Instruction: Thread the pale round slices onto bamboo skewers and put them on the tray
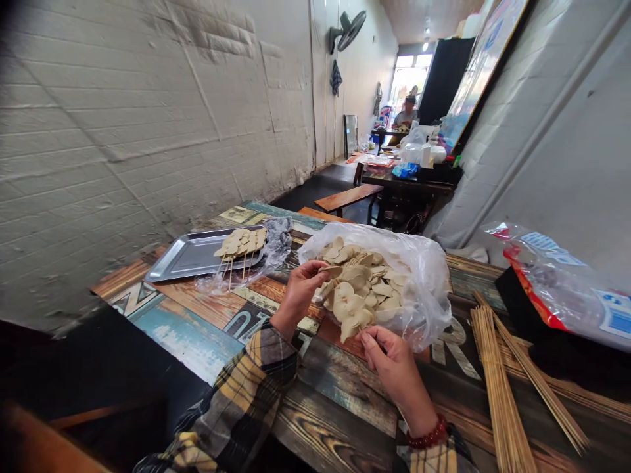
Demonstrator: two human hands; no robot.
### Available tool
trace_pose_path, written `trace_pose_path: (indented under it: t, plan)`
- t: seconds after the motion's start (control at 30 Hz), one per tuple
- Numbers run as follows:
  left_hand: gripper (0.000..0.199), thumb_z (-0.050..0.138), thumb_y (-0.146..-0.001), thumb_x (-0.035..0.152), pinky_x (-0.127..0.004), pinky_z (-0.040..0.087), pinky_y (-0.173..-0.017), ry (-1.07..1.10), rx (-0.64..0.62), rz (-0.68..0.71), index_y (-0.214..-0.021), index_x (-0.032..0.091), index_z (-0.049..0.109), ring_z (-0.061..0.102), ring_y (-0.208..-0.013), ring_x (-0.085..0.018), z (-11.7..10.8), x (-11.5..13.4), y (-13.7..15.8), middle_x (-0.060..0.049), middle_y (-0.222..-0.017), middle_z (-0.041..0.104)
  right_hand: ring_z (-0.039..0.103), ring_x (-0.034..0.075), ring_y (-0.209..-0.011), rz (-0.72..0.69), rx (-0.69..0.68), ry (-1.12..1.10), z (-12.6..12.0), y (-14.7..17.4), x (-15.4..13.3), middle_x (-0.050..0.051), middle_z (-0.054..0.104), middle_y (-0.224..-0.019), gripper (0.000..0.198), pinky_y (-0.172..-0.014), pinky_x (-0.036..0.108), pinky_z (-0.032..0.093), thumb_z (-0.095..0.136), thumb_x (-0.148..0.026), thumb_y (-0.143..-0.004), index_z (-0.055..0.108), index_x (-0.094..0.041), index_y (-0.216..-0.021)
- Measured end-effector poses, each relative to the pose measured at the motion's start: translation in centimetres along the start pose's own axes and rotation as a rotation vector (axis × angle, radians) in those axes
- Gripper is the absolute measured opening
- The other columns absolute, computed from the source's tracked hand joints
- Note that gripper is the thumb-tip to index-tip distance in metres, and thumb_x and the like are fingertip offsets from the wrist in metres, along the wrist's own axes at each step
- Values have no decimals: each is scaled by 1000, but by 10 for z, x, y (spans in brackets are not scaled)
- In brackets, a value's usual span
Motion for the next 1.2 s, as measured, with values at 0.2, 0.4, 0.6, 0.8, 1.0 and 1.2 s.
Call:
trace_pose_path:
  t: [0.2,0.4,0.6,0.8,1.0,1.2]
  plan:
    - [18,76,-57,23,-21,38,-58,5,-35,-22,-72,15,69,51,-60,-9,4,-1,1,1,-66,62,37,10,-45,-5,15,-8,-1,-3,5,-6,44,-47,36,-47,23,27,54,-49,-84,65,-15,-82]
    - [21,77,-59,25,-20,35,-53,38,-67,-60,-75,14,68,49,-56,-7,4,-10,1,1,-66,61,39,11,-46,-35,32,20,-1,-2,0,-7,44,-47,33,-48,23,29,54,-47,-85,65,-16,-82]
    - [24,77,-57,24,-19,30,-48,174,-79,-143,-76,15,64,48,-52,-6,3,-18,-1,2,-63,57,42,12,-47,-46,31,44,-2,-2,3,-5,47,-49,35,-48,24,30,53,-49,-85,66,-16,-84]
    - [32,82,-51,22,-19,32,-47,289,-64,-251,-77,15,65,50,-53,-6,3,-20,1,1,-66,57,43,13,-48,-37,58,138,-5,0,-3,-5,47,-50,35,-49,24,32,54,-51,-83,67,-18,-82]
    - [32,84,-50,27,-18,35,-48,298,-18,-270,-73,14,66,49,-55,-6,1,-20,1,1,-67,57,42,13,-48,-31,37,157,-5,0,-2,-4,45,-51,39,-48,25,31,52,-54,-84,67,-17,-82]
    - [32,85,-48,25,-18,37,-48,345,-12,-312,-72,14,67,50,-53,-6,2,-24,3,2,-65,58,44,13,-50,-60,51,193,-6,0,-1,-4,47,-51,39,-50,25,34,52,-51,-85,69,-16,-84]
Point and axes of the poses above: each hand's wrist, its own y-axis away from the middle knuckle, its own z-axis out of the palm, x = y × z, the point moved 6 cm from there along -y, towards the middle knuckle
